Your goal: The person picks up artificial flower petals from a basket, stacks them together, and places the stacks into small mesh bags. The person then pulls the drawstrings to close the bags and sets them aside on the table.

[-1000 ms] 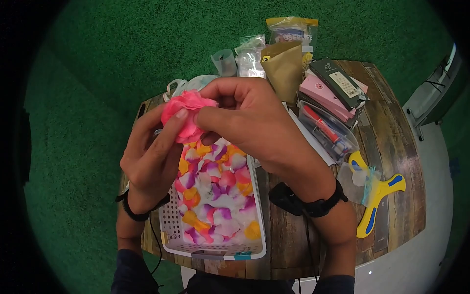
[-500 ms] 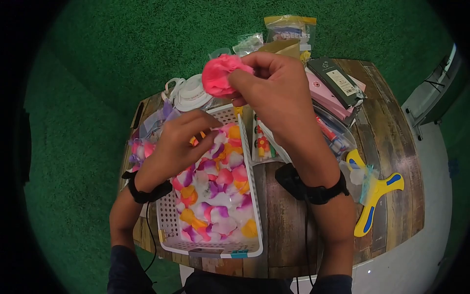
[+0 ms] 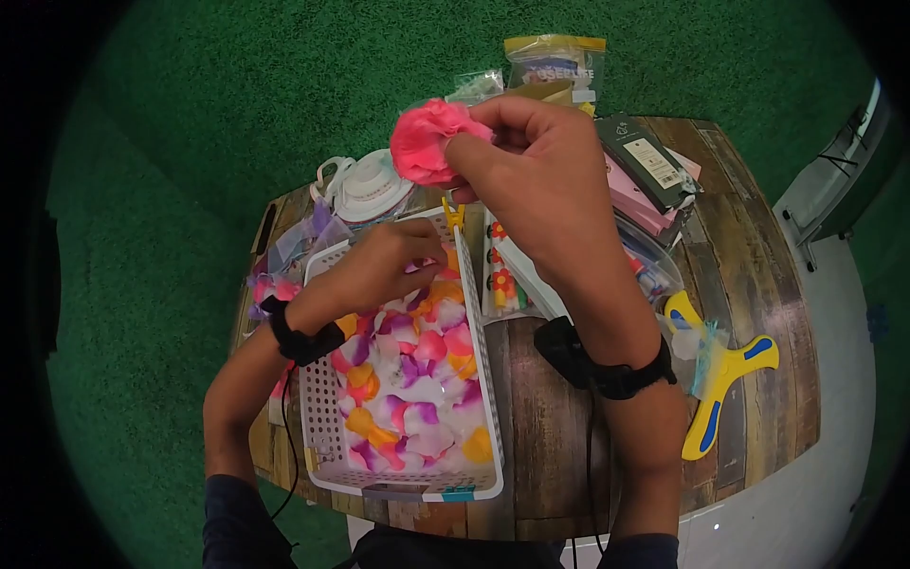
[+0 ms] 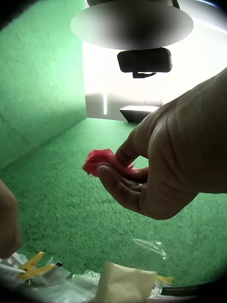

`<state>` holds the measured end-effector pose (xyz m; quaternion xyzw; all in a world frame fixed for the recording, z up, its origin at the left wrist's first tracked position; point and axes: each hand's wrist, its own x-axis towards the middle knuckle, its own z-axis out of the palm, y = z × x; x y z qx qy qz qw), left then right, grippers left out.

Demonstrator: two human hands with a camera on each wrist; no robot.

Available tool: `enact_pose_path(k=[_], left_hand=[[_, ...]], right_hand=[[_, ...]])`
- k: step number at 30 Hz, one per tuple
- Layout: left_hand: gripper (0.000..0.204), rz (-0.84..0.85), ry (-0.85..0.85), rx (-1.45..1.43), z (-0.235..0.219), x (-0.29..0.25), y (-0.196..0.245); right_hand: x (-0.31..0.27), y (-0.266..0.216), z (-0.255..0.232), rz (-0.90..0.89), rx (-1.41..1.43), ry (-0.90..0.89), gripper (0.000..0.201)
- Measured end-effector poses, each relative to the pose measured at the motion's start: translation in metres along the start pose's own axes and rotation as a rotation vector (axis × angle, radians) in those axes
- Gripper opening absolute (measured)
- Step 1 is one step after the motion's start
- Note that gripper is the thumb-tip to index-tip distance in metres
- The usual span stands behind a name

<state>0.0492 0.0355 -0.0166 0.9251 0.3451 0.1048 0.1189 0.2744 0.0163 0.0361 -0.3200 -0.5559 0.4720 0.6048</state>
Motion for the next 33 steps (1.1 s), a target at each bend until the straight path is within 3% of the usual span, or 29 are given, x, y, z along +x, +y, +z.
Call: enact_pose_path(k=[1, 3, 4, 6, 7, 10, 11, 12, 14, 15, 17, 23, 33], left_hand=[[0.006, 0.002, -0.006, 0.000, -0.010, -0.003, 0.007], [0.004, -0.124, 0.087, -0.362, -0.031, -0.014, 0.022], [0.004, -0.122, 0.086, -0.357, -0.038, -0.020, 0.029], [0.005, -0.121, 0.228, -0.878, -0.048, -0.037, 0.042], [0.009, -0.040, 0.238, -0.942, -0.055, -0.043, 0.046], [0.009, 0.028, 0.315, -1.012, -0.063, -0.051, 0.061], [0.012, 0.036, 0.343, -1.045, -0.064, -0.052, 0.064], [0.012, 0.037, 0.341, -1.039, -0.065, -0.052, 0.063], [0.017, 0.203, 0.380, -0.783, -0.066, -0.051, 0.058], [0.017, 0.205, 0.376, -0.782, -0.067, -0.051, 0.058], [0.023, 0.250, 0.332, -0.453, -0.070, -0.050, 0.056], [0.030, 0.388, 0.280, -0.074, -0.073, -0.045, 0.064], [0.028, 0.428, 0.289, 0.097, -0.067, -0.045, 0.061]], right_hand=[[0.000, 0.001, 0.001, 0.001, 0.002, 0.005, 0.020], [0.001, 0.001, 0.002, 0.003, 0.064, 0.000, 0.014], [0.001, 0.001, 0.003, -0.001, 0.067, 0.002, 0.014], [0.000, 0.004, 0.005, 0.068, 0.046, -0.084, 0.013], [0.000, 0.008, 0.005, 0.061, 0.050, -0.084, 0.013], [-0.004, 0.016, 0.011, 0.231, -0.088, -0.422, 0.014], [-0.007, 0.019, 0.015, 0.224, -0.085, -0.422, 0.014], [-0.009, 0.022, 0.018, 0.257, -0.097, -0.523, 0.013], [-0.013, 0.019, 0.024, 0.318, -0.086, -0.671, 0.012], [-0.013, 0.020, 0.023, 0.316, -0.084, -0.668, 0.012], [-0.013, 0.024, 0.022, 0.345, -0.060, -0.727, 0.011], [-0.011, 0.012, 0.015, 0.459, 0.023, -0.762, 0.012], [-0.009, 0.018, 0.012, 0.428, 0.047, -0.763, 0.014]])
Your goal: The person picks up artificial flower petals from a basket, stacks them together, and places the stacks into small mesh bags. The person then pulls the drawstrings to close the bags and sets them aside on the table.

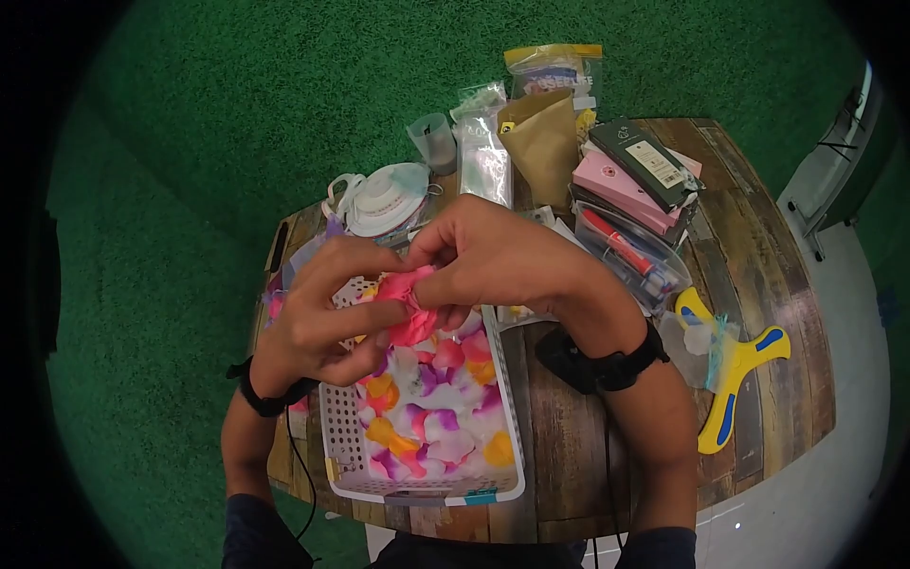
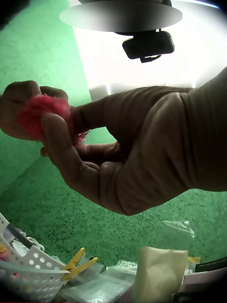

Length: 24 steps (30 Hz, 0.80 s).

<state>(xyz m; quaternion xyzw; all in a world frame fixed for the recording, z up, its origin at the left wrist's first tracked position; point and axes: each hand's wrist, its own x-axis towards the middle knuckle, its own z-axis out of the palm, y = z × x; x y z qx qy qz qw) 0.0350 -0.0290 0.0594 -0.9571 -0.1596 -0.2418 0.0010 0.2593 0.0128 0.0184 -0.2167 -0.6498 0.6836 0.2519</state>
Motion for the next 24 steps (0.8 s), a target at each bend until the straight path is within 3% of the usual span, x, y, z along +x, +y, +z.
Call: enact_pose_path(k=[3, 8, 14, 24], left_hand=[[0.029, 0.010, 0.035, 0.054, 0.007, -0.003, 0.002], [0.049, -0.100, 0.042, 0.104, 0.009, -0.009, 0.004], [0.042, -0.213, 0.037, 0.143, 0.005, -0.006, 0.009], [0.041, -0.144, 0.063, 0.194, 0.002, -0.009, 0.006]], right_hand=[[0.000, 0.000, -0.002, -0.034, -0.001, 0.017, 0.014], [-0.001, -0.004, -0.003, -0.066, 0.115, 0.056, 0.015], [-0.004, -0.010, -0.003, -0.088, 0.203, 0.123, 0.018], [-0.003, -0.010, 0.002, -0.151, 0.144, 0.089, 0.028]])
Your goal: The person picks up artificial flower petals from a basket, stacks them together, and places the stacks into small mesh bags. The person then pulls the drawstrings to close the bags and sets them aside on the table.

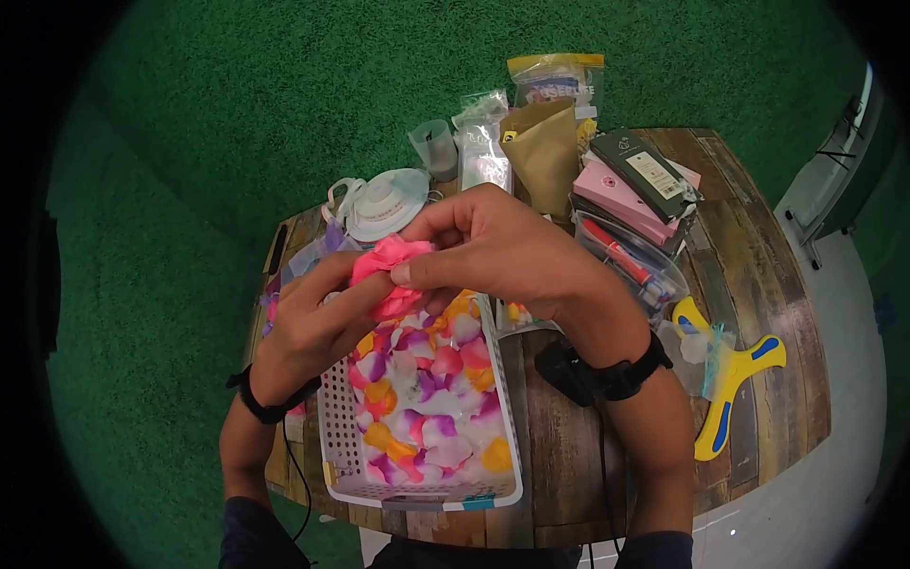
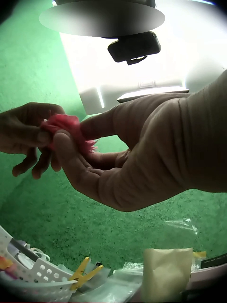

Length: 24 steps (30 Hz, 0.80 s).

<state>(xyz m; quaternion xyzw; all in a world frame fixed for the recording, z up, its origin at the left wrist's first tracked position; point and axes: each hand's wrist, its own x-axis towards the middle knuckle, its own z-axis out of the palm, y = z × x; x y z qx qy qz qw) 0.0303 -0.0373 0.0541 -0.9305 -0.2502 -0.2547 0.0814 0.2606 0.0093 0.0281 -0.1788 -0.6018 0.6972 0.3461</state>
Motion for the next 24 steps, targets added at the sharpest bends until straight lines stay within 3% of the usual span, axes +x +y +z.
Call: enact_pose_path(k=[6, 12, 17, 24], left_hand=[[0.036, -0.018, 0.091, -0.025, 0.004, 0.001, -0.002], [0.035, 0.004, 0.004, 0.074, 0.001, 0.001, -0.002], [0.038, 0.004, 0.125, 0.020, 0.005, 0.002, -0.005], [0.040, -0.041, 0.171, -0.004, 0.012, -0.001, -0.003]], right_hand=[[0.004, 0.005, -0.002, -0.011, 0.071, -0.003, 0.025], [0.006, 0.009, -0.001, 0.018, 0.120, 0.017, 0.022], [0.006, 0.007, 0.001, -0.011, 0.138, -0.029, 0.022], [0.007, 0.011, 0.000, 0.013, 0.241, -0.027, 0.021]])
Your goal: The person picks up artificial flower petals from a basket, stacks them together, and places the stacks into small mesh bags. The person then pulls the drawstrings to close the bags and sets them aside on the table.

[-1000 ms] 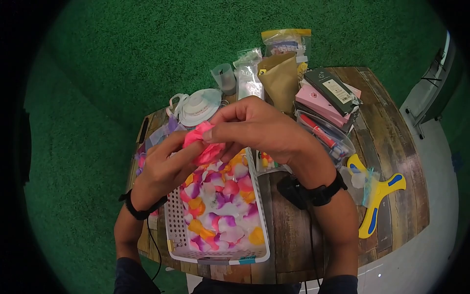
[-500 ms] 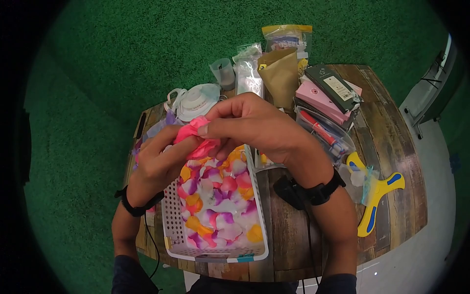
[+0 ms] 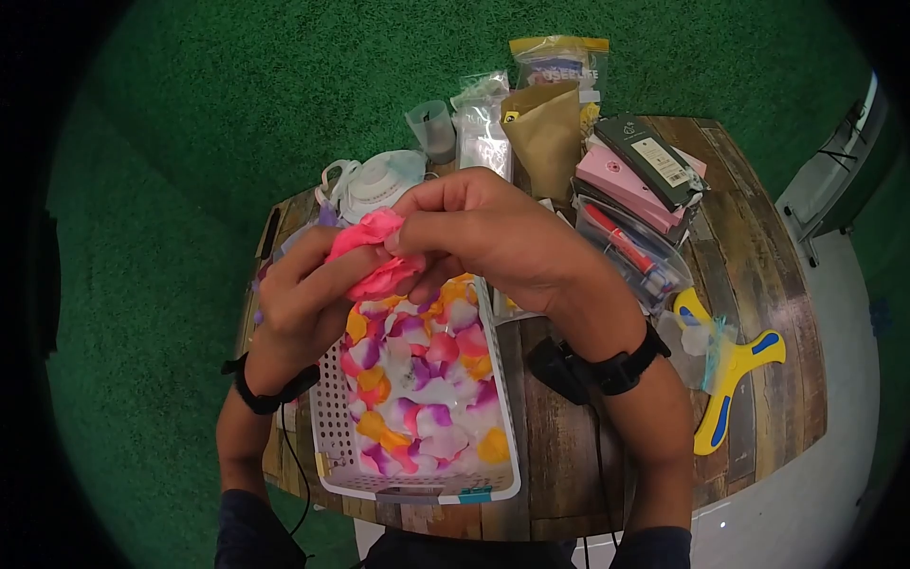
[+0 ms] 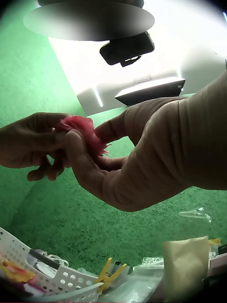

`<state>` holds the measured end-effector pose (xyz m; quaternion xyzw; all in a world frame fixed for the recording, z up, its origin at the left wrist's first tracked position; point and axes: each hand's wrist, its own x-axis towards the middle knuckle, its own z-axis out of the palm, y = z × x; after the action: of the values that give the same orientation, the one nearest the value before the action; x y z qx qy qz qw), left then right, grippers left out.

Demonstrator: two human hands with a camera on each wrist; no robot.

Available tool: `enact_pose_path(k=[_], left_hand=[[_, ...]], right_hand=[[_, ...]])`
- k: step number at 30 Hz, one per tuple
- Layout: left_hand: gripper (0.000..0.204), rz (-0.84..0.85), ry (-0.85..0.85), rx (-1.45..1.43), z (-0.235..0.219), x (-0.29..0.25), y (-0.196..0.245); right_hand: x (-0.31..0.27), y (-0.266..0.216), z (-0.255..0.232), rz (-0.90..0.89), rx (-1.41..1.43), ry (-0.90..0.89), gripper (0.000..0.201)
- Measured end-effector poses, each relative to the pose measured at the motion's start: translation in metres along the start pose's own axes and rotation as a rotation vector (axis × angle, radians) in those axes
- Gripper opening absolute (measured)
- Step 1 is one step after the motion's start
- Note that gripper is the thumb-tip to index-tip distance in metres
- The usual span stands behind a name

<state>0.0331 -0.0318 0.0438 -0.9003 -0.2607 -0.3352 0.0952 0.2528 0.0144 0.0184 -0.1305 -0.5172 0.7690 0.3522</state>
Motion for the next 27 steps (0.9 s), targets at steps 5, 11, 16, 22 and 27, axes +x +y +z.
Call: enact_pose_path(k=[5, 11, 16, 22, 27], left_hand=[[0.036, -0.004, 0.034, -0.088, -0.001, -0.005, -0.005], [0.027, -0.713, 0.159, -1.041, -0.001, -0.006, 0.007], [0.030, -0.982, 0.208, -1.496, -0.004, -0.002, 0.014], [0.030, -0.994, 0.152, -1.548, 0.000, -0.002, 0.013], [0.034, -0.955, 0.143, -1.454, 0.006, -0.005, 0.009]], right_hand=[[-0.002, -0.006, 0.006, 0.041, 0.052, 0.013, 0.023], [-0.010, -0.020, 0.020, -0.085, -0.089, 0.108, 0.039], [-0.007, -0.012, 0.027, -0.507, -0.568, 0.258, 0.044], [-0.004, -0.006, 0.028, -0.466, -0.720, 0.342, 0.021], [-0.003, -0.002, 0.034, -0.513, -0.841, 0.420, 0.024]])
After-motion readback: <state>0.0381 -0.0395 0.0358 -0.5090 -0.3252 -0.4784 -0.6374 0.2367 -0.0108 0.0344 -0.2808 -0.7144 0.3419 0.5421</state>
